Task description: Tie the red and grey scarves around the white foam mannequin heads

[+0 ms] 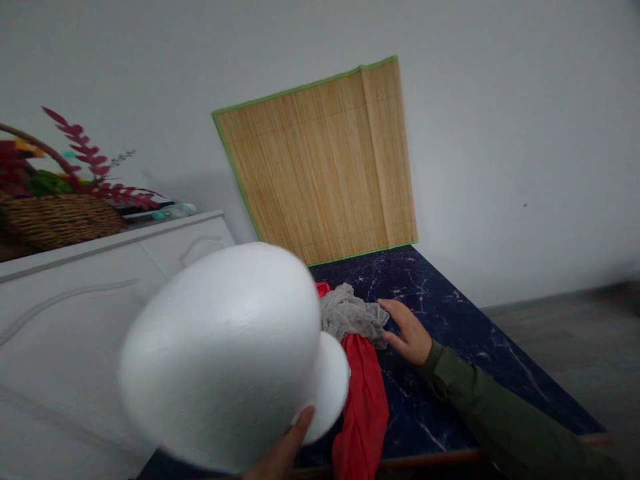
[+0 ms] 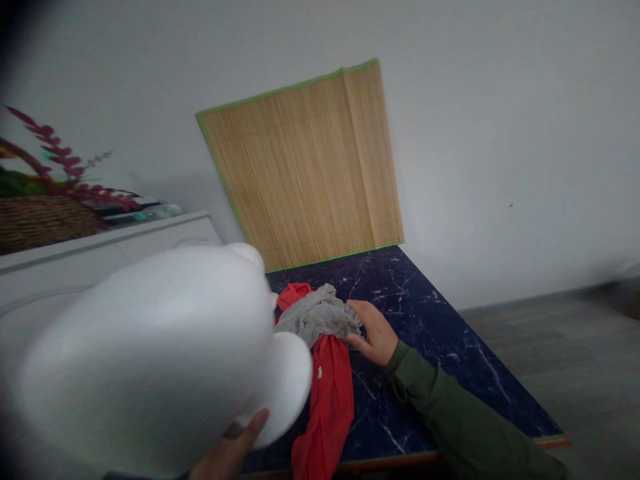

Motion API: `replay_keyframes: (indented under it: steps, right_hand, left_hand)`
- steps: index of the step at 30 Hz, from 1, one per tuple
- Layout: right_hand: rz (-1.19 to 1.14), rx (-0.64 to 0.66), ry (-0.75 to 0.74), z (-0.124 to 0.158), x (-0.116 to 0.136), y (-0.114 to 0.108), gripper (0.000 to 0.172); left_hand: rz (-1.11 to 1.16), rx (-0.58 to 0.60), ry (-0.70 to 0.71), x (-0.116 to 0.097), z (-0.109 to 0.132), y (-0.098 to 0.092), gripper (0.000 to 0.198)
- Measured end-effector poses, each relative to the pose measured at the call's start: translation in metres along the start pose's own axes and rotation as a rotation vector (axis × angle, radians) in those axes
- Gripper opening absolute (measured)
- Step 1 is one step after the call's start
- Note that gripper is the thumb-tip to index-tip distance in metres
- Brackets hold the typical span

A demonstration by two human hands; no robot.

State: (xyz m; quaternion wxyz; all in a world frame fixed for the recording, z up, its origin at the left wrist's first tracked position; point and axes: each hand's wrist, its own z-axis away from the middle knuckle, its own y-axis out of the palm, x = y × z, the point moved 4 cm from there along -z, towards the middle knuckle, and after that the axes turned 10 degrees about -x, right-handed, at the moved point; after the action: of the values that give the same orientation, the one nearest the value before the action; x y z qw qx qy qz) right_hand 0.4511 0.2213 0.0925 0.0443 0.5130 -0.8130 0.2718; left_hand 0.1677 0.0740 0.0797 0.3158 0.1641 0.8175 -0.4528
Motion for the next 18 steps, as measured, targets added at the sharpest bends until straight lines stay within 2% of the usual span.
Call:
replay_keyframes:
  steps: [2,4,6,8,10,12,14,16,18]
  right_hand:
    - [-0.124,0.044,-0.041,0.01,0.022,-0.001,0.085]
    - [-0.221,0.085,0.018,0.02,0.023,-0.005,0.096]
    - [-0.276,0.136,0.113,0.031,0.008,-0.011,0.091]
    - [-0.268,0.144,0.191,0.041,-0.012,-0.023,0.083]
    - [-0.22,0.094,0.251,0.051,-0.031,-0.039,0.082]
    - [-0.154,0.064,0.301,0.061,-0.044,-0.055,0.083]
    - [-0.102,0.072,0.336,0.069,-0.051,-0.064,0.084]
    - [-0.079,0.093,0.329,0.073,-0.051,-0.066,0.085]
    - [-0.071,0.106,0.296,0.074,-0.049,-0.063,0.087]
  left_hand:
    - [0.063,0.03,0.067,-0.043,-0.01,0.037,0.053]
    - [0.132,0.063,0.142,-0.08,-0.015,0.073,0.065]
    - [0.26,0.104,0.296,-0.112,-0.013,0.099,0.078]
    - [0.313,0.184,0.455,-0.131,-0.008,0.113,0.083]
    - [0.295,0.305,0.577,-0.136,-0.008,0.121,0.075]
    - [0.234,0.369,0.614,-0.128,-0.024,0.123,0.06]
    - [0.116,0.288,0.556,-0.111,-0.057,0.122,0.049]
    - [-0.045,0.122,0.465,-0.093,-0.098,0.119,0.052]
    - [-0.216,0.008,0.426,-0.079,-0.134,0.118,0.063]
